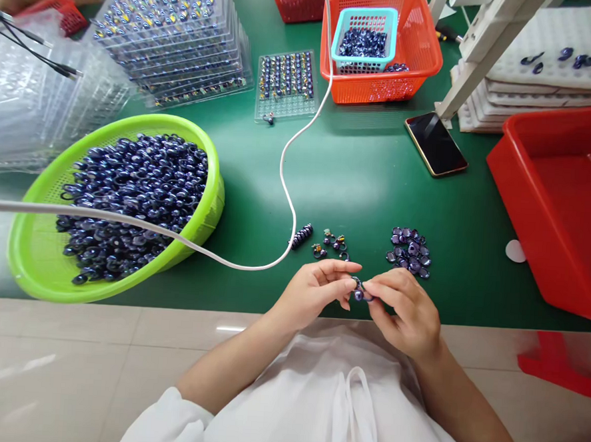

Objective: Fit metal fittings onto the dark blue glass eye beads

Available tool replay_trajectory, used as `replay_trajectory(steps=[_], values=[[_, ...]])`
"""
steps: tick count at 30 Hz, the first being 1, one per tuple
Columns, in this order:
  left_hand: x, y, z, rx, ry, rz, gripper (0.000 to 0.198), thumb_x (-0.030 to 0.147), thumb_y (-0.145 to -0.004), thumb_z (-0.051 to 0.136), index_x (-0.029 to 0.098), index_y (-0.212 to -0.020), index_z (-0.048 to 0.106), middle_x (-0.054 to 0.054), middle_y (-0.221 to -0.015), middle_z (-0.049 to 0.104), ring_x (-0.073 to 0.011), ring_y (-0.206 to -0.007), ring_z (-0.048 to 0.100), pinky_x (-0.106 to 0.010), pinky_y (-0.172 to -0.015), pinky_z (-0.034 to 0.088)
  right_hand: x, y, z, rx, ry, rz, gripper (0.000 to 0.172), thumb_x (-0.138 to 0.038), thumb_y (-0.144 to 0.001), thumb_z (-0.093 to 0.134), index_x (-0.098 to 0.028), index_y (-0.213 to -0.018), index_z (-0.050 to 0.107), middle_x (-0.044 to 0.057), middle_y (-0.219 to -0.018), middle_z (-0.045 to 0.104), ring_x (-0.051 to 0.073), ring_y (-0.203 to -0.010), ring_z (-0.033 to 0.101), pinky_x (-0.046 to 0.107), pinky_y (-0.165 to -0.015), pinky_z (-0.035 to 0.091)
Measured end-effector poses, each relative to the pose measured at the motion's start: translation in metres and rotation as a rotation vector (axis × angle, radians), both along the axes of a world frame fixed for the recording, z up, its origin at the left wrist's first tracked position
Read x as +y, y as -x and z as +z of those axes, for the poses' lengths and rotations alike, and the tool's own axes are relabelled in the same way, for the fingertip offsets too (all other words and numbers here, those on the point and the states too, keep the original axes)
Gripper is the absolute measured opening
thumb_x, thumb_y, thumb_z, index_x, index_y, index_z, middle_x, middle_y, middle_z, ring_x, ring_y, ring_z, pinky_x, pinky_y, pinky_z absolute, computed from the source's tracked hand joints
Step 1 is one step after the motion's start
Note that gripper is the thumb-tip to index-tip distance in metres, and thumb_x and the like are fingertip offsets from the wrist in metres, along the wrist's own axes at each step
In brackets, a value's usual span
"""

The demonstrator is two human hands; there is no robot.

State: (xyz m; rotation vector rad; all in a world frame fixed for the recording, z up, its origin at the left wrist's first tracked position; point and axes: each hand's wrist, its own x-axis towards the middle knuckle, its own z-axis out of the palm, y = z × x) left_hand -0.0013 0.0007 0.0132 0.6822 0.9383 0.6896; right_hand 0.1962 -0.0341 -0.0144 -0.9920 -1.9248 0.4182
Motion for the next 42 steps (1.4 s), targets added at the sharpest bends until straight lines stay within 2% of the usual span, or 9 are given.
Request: replay_trajectory(steps=[3, 6, 13, 19, 23, 33, 42], values=[[-0.002, -0.003, 0.006, 0.057, -0.051, 0.02, 0.034, 0.035, -0.072, 0.085, 0.013, -0.097, 0.077, -0.004, -0.076, 0.074, -0.0112, -0.06, 0.065, -0.025, -0.063, 0.056, -0.003, 0.004, 0.002, 0.094, 0.081, -0.086, 0.042, -0.005, -0.086, 0.064, -0.029, -0.12, 0.062, 0.004, -0.095, 0.071, 0.019, -0.083, 0.068, 0.035, -0.07, 0.057], [-0.006, -0.006, 0.009, 0.111, -0.116, 0.048, 0.031, 0.037, -0.074, 0.084, 0.013, -0.092, 0.078, -0.006, -0.077, 0.075, -0.014, -0.065, 0.068, -0.027, -0.066, 0.06, -0.005, 0.006, 0.005, 0.106, 0.115, -0.079, 0.038, -0.006, -0.087, 0.064, -0.03, -0.117, 0.064, 0.004, -0.095, 0.071, 0.019, -0.083, 0.069, 0.033, -0.068, 0.057], [-0.014, -0.005, 0.004, 0.212, -0.263, 0.081, 0.022, 0.032, -0.08, 0.079, 0.016, -0.096, 0.081, -0.006, -0.083, 0.077, -0.0161, -0.07, 0.071, -0.027, -0.068, 0.062, -0.002, 0.009, 0.008, 0.071, 0.101, -0.102, 0.037, -0.006, -0.088, 0.063, -0.029, -0.117, 0.066, 0.004, -0.094, 0.072, 0.019, -0.083, 0.069, 0.033, -0.068, 0.057], [-0.015, -0.004, 0.002, 0.347, -0.563, 0.065, 0.016, 0.023, -0.085, 0.073, 0.018, -0.099, 0.081, -0.008, -0.087, 0.078, -0.0174, -0.078, 0.071, -0.027, -0.071, 0.057, -0.003, 0.012, 0.009, 0.078, 0.115, -0.124, 0.033, -0.006, -0.088, 0.063, -0.028, -0.113, 0.067, 0.003, -0.092, 0.072, 0.018, -0.081, 0.069, 0.032, -0.068, 0.056], [-0.015, -0.004, 0.0, 0.36, -0.712, 0.059, 0.018, 0.019, -0.089, 0.068, 0.019, -0.101, 0.08, -0.009, -0.087, 0.077, -0.0175, -0.078, 0.069, -0.027, -0.07, 0.054, -0.005, 0.015, 0.011, 0.062, 0.118, -0.152, 0.03, -0.005, -0.088, 0.064, -0.026, -0.109, 0.066, 0.003, -0.092, 0.071, 0.018, -0.083, 0.069, 0.032, -0.069, 0.055], [-0.019, -0.005, -0.014, 0.387, -0.81, 0.135, 0.017, 0.015, -0.088, 0.069, 0.018, -0.102, 0.078, -0.008, -0.086, 0.078, -0.0154, -0.074, 0.07, -0.024, -0.067, 0.056, -0.005, 0.02, 0.009, 0.211, 0.32, -0.168, 0.018, -0.009, -0.09, 0.062, -0.023, -0.1, 0.066, 0.0, -0.088, 0.067, 0.012, -0.074, 0.062, 0.026, -0.065, 0.051], [-0.018, -0.007, -0.013, 0.414, -0.965, 0.117, 0.019, 0.008, -0.087, 0.067, 0.017, -0.102, 0.076, -0.008, -0.086, 0.078, -0.0155, -0.075, 0.071, -0.025, -0.069, 0.057, -0.009, 0.021, 0.007, 0.294, 0.375, -0.177, 0.019, -0.008, -0.09, 0.061, -0.024, -0.099, 0.066, -0.001, -0.087, 0.064, 0.012, -0.076, 0.059, 0.025, -0.067, 0.049]])
